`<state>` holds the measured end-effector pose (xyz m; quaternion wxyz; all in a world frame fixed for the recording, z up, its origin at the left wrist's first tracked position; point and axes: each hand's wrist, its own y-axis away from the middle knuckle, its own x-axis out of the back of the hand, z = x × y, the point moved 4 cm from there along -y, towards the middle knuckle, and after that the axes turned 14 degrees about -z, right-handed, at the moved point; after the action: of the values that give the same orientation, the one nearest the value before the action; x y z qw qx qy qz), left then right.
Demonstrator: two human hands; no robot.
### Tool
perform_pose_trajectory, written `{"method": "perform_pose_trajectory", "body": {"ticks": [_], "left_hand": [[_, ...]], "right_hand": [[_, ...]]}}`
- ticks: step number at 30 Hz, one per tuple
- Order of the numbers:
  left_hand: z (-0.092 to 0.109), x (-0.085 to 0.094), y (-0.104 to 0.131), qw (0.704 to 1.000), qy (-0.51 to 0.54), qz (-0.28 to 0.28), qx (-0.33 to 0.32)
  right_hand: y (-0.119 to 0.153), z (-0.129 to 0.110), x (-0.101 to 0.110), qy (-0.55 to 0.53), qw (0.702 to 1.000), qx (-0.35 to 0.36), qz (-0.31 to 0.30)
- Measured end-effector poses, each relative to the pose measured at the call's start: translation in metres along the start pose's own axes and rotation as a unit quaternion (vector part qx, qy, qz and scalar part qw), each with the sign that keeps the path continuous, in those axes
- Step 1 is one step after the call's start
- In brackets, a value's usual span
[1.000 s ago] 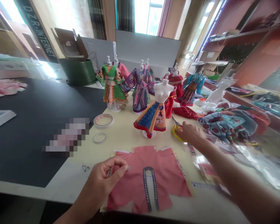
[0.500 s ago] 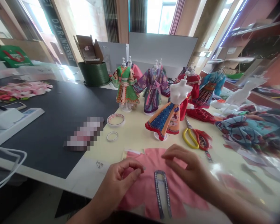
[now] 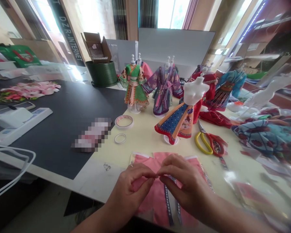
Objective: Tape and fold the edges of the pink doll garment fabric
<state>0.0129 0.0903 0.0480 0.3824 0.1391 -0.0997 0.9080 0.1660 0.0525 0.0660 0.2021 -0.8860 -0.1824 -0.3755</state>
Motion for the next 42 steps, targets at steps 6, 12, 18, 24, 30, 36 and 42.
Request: {"method": "perform_pose_trajectory", "body": {"ticks": [6, 12, 18, 24, 30, 36, 42], "left_hand": [[-0.002, 0.0, 0.0, 0.998, -0.044, 0.017, -0.029], [0.0, -0.002, 0.001, 0.994, -0.086, 0.017, -0.062], [-0.006, 0.005, 0.003, 0.995, -0.086, 0.048, 0.003], [-0.007, 0.001, -0.003, 0.969, -0.228, 0.027, -0.093], [-0.02, -0.014, -0.013, 0.898, -0.419, -0.041, -0.129], [-0.031, -0.013, -0.015, 0.884, -0.448, -0.07, -0.113], [-0.031, -0.011, -0.014, 0.892, -0.432, -0.064, -0.119]], "right_hand": [[-0.003, 0.0, 0.0, 0.026, 0.999, -0.011, -0.016], [-0.005, -0.004, -0.004, 0.107, 0.992, -0.01, -0.061], [-0.003, -0.011, -0.003, 0.146, 0.985, 0.008, -0.092], [-0.024, 0.033, 0.02, 0.04, 0.982, -0.149, -0.105], [-0.058, 0.066, 0.021, -0.003, 0.966, -0.178, -0.19], [-0.072, 0.076, 0.02, 0.007, 0.958, -0.174, -0.228], [-0.078, 0.079, 0.018, 0.007, 0.954, -0.165, -0.251]]}}
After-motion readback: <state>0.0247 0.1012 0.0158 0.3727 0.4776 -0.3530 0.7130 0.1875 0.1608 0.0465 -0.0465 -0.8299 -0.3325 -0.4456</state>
